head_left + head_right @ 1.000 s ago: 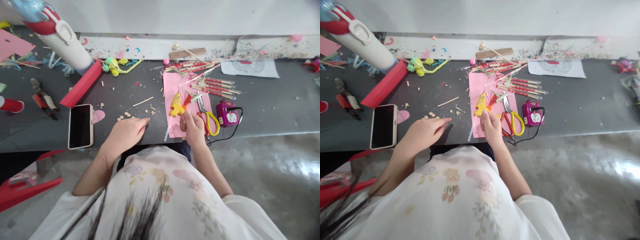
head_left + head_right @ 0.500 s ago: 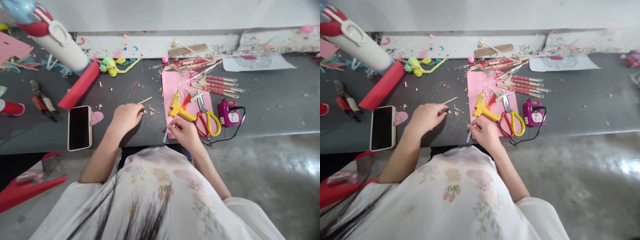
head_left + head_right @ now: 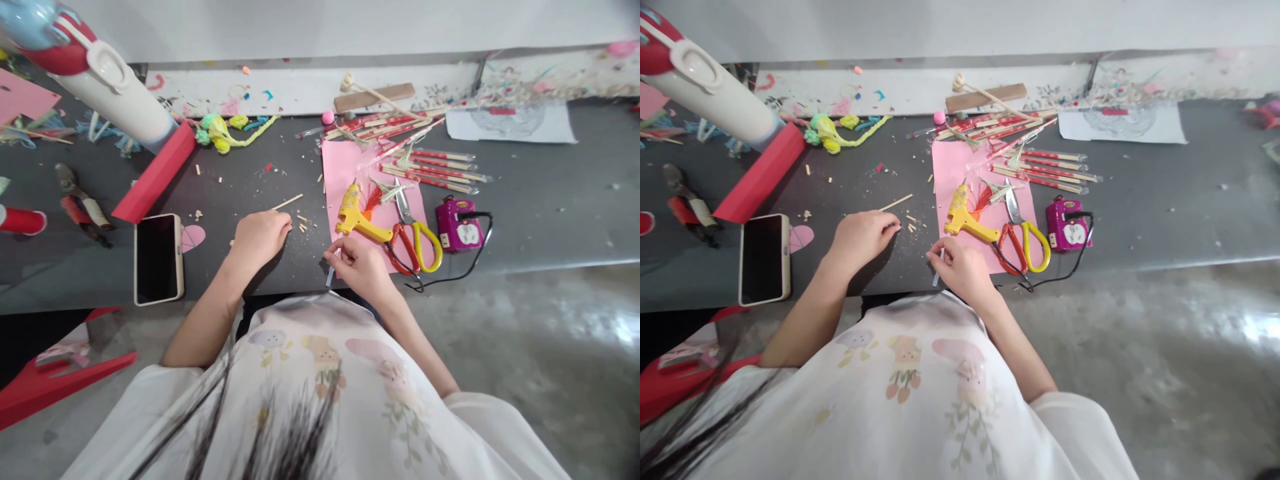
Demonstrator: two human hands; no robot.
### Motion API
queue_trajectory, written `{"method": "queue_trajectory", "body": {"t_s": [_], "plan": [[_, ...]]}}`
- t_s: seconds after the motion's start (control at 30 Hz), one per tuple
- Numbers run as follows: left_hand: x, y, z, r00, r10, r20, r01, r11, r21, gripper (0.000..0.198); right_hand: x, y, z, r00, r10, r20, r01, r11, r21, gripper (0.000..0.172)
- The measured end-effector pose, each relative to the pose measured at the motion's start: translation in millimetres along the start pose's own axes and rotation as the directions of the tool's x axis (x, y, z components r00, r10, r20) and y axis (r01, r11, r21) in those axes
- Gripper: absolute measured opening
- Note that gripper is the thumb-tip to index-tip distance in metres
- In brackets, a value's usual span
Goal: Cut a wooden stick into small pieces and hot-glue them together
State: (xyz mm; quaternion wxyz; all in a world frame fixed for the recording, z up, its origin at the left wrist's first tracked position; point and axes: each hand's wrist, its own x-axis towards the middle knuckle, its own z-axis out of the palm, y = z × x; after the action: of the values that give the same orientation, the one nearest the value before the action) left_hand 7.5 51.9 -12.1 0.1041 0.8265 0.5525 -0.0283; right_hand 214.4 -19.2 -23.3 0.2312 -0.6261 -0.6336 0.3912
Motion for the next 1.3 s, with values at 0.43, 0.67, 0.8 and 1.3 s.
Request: {"method": "queue_trajectory", "body": {"t_s": [0.43, 0.67, 0.8, 1.3], "plan": [[7.3, -14.6, -23.4, 0.975, -0.129, -0.183, -0.012, 0.786, -0.619, 0.009, -1.7, -6.5, 6.8, 0.995, -0.102, 0.021, 0.103, 0.991, -0.083, 0.026], [18.2, -16.2, -19.8, 0.999, -0.02, -0.039, -0.028, 0.396, -0.918, 0.019, 3.5, -24.7, 0.7, 0.969, -0.222, -0.105, 0.224, 0.974, 0.007, 0.012], [17.9, -15.5, -17.8, 0.999, 0.035, 0.039, 0.028, 0.275, -0.961, 0.021, 12.5, -37.1, -1.4, 0.95, -0.279, -0.138, 0.286, 0.958, 0.035, 0.015], [18.8, -27.5, -8.6, 0.991, -0.105, -0.088, -0.068, 0.184, -0.981, 0.019, 29.9, -57.4, 1.9, 0.999, -0.007, 0.032, -0.027, 0.419, 0.908, 0.064]]}}
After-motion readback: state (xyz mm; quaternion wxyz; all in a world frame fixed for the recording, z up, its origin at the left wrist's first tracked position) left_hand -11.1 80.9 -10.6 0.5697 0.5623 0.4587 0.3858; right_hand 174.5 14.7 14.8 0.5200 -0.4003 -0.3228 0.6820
